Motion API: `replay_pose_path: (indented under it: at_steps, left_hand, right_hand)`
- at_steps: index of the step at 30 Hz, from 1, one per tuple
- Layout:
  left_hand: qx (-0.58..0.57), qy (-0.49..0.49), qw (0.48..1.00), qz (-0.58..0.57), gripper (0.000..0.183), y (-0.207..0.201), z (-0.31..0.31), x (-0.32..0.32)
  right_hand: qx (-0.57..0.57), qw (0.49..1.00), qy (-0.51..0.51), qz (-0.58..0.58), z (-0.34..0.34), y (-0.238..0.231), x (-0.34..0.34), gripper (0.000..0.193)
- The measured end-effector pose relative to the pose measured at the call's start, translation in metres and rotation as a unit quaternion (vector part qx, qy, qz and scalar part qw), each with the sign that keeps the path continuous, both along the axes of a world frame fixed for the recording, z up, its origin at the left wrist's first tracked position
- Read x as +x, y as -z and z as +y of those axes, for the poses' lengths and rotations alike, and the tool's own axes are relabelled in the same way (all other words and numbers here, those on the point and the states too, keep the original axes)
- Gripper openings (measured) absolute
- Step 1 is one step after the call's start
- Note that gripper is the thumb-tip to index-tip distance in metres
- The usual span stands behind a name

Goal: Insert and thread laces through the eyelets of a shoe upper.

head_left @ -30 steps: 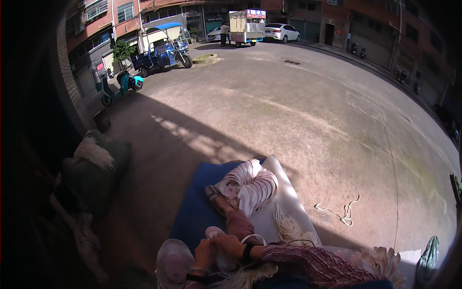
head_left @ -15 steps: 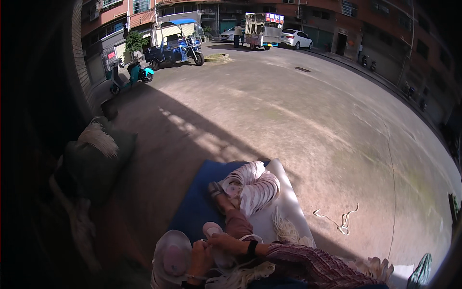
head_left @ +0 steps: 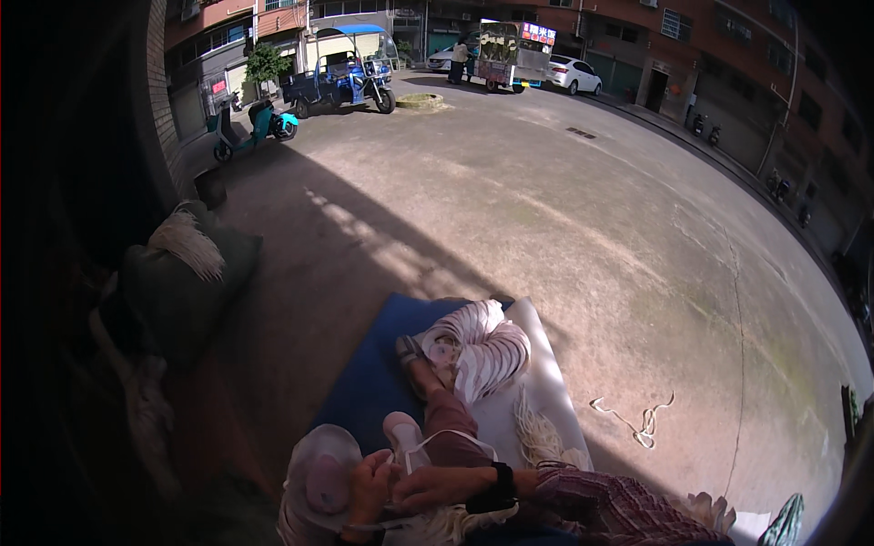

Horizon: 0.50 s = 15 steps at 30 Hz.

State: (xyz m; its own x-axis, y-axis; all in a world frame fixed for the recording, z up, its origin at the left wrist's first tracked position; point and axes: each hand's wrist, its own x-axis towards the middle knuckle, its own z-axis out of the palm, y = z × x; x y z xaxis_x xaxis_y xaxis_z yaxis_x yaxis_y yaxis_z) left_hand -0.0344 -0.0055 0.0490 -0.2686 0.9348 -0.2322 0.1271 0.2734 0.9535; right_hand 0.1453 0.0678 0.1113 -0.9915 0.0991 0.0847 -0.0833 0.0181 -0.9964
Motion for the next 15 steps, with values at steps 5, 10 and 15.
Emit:
replay_pose_path:
  at_steps: [5,10,15]
  left_hand:
    - [-0.025,-0.055,0.980,-0.191,0.019,-0.033,-0.010,0.012]
    - [-0.011,-0.008,0.997,-0.081,0.021,-0.035,-0.030,0.014]
    - [-0.012,-0.024,0.953,-0.302,0.025,-0.029,-0.044,0.024]
  right_hand:
    - [-0.086,0.970,0.210,-0.085,0.009,0.037,0.002,0.021]
    - [-0.074,0.972,0.207,-0.085,0.000,0.036,0.007,0.021]
    - [-0.182,0.956,0.212,-0.095,-0.012,0.029,0.010,0.020]
